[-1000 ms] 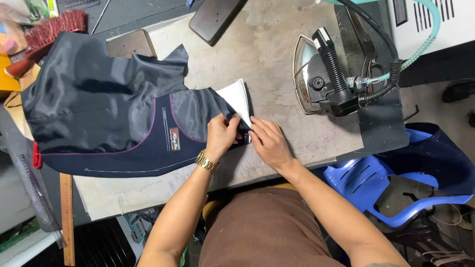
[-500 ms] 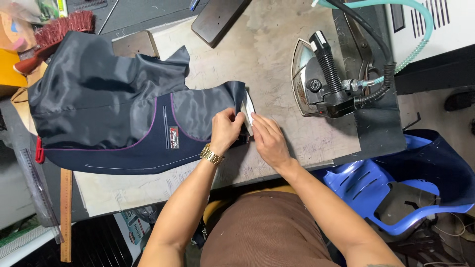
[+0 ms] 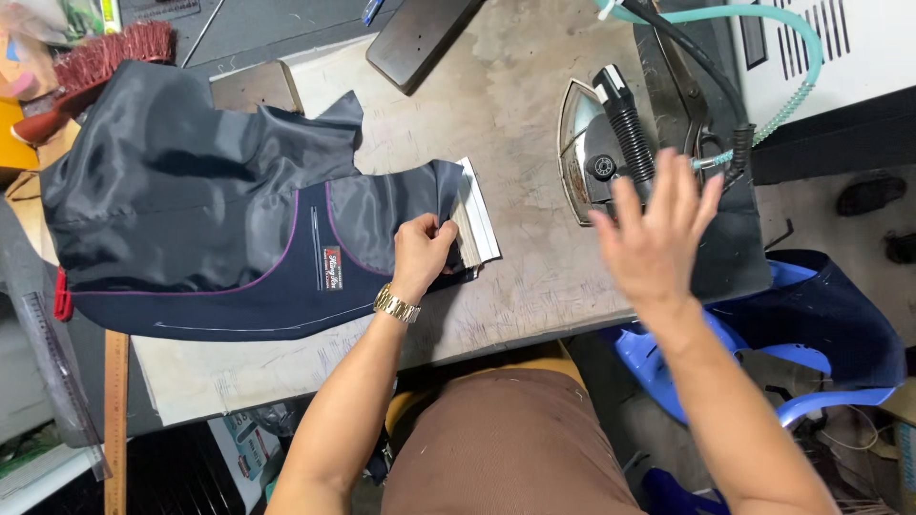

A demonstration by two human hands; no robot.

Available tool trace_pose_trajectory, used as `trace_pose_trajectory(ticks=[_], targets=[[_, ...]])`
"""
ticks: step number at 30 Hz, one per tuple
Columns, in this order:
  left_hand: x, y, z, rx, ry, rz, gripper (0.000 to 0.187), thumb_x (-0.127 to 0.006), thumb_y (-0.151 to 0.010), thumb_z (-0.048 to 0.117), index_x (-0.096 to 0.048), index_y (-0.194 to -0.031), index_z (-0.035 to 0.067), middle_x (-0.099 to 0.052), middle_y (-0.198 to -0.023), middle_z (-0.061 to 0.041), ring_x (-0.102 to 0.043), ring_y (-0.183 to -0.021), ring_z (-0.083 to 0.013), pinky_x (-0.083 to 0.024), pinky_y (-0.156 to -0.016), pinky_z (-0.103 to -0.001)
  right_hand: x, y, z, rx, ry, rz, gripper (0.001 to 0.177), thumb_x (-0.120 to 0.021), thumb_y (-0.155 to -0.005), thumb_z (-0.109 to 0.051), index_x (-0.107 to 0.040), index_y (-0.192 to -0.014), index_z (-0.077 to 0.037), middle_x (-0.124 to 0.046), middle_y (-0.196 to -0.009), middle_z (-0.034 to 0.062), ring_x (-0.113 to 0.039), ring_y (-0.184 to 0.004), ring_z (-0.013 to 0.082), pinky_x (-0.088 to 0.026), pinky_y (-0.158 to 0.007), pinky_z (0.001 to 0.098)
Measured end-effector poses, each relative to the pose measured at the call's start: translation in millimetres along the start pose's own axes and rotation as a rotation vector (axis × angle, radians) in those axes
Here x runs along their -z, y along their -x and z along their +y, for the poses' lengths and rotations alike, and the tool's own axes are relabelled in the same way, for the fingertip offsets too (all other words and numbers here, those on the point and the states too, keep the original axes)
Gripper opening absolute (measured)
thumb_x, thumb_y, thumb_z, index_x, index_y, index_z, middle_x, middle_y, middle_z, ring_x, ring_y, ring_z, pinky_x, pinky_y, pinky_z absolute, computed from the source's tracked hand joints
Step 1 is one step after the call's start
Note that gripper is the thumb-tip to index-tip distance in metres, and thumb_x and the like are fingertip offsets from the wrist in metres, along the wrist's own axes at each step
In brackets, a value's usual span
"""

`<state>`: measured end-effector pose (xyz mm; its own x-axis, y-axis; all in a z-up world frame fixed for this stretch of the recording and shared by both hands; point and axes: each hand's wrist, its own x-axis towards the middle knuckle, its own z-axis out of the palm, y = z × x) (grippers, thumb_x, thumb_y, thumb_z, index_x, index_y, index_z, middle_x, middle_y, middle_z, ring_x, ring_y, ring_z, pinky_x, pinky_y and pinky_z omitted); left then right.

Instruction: The person marks fabric with chalk using a template, presses seams with an iron, and trims excess material with shears while constructing a suit jacket.

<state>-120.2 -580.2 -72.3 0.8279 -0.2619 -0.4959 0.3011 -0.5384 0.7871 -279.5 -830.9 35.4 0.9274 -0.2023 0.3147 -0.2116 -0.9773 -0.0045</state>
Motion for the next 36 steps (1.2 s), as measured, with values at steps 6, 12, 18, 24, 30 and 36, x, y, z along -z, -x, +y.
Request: trace_pose_trajectory(ticks=[6, 12, 18, 24, 30, 36], targets=[[0.5, -2.0, -1.2, -0.017, 0.079, -0.045, 0.026, -0.066, -0.083, 0.014, -0.06, -0.06, 0.003, -0.057, -0.049, -0.012, -0.064, -0.038, -0.0234, -0.049, -0.033, -0.026, 5.6, -18.7, 20.2, 0.009, 0.064, -0.212, 0.048, -0.062, -0.102, -0.027, -0.06, -0.145, -0.006, -0.048, -0.149, 0.0378, -0.058, -0.126, 0.0479, -0.03, -0.121, 0.058], [-0.1, -0.5, -2.1, -0.193, -0.065, -0.038, 0.041, -0.062, -0.087, 0.02, -0.037, -0.056, 0.012, -0.036, -0.049, 0.001, -0.068, -0.041, -0.0222, -0.036, -0.038, -0.032, 16.6, -114.0, -3.2, -0.815, -0.632, -0.63, 0.071, -0.058, -0.107, -0.03, -0.021, -0.164, -0.01, -0.032, -0.166, 0.016, -0.053, -0.061, 0.0115, -0.056, -0.064, 0.0309], [-4.6, -9.9, -13.1, -0.105, 0.059, -0.066, 0.025, -0.065, -0.083, 0.012, -0.061, -0.062, 0.0, -0.058, -0.048, -0.012, -0.064, -0.039, -0.0244, -0.049, -0.034, -0.026, 18.1, -68.7, -57.2, -0.563, -0.544, -0.46, 0.054, -0.064, -0.1, -0.057, -0.066, -0.135, -0.016, -0.072, -0.102, 0.0249, -0.069, -0.101, 0.0453, -0.055, -0.08, 0.0563], [-8.2, -18.8, -21.2, -0.096, 0.048, -0.089, 0.026, -0.065, -0.083, 0.014, -0.06, -0.061, 0.0, -0.058, -0.049, -0.015, -0.066, -0.041, -0.0248, -0.051, -0.035, -0.028, 29.0, -52.0, -116.5, -0.53, -0.485, -0.685, 0.066, -0.041, -0.1, -0.071, -0.062, -0.127, -0.016, -0.073, -0.089, 0.0263, -0.075, -0.088, 0.0425, -0.059, -0.072, 0.0547], [-13.5, -24.2, -35.5, -0.107, 0.082, -0.073, 0.026, -0.064, -0.085, 0.012, -0.06, -0.062, 0.001, -0.059, -0.048, -0.013, -0.065, -0.04, -0.0224, -0.05, -0.032, -0.025, 8.2, -58.2, -116.0, -0.517, -0.397, -0.721, 0.062, -0.035, -0.103, -0.066, -0.051, -0.137, -0.017, -0.072, -0.104, 0.027, -0.071, -0.103, 0.045, -0.055, -0.089, 0.0599], [-9.6, -20.8, -33.7, -0.098, 0.091, -0.06, 0.024, -0.063, -0.086, 0.01, -0.062, -0.065, -0.002, -0.06, -0.052, -0.019, -0.065, -0.041, -0.025, -0.052, -0.032, -0.026, -9.0, -97.6, -115.3, -0.439, -0.369, -0.595, 0.06, -0.036, -0.106, -0.064, -0.053, -0.132, -0.013, -0.072, -0.097, 0.0277, -0.072, -0.1, 0.0469, -0.054, -0.086, 0.0614]])
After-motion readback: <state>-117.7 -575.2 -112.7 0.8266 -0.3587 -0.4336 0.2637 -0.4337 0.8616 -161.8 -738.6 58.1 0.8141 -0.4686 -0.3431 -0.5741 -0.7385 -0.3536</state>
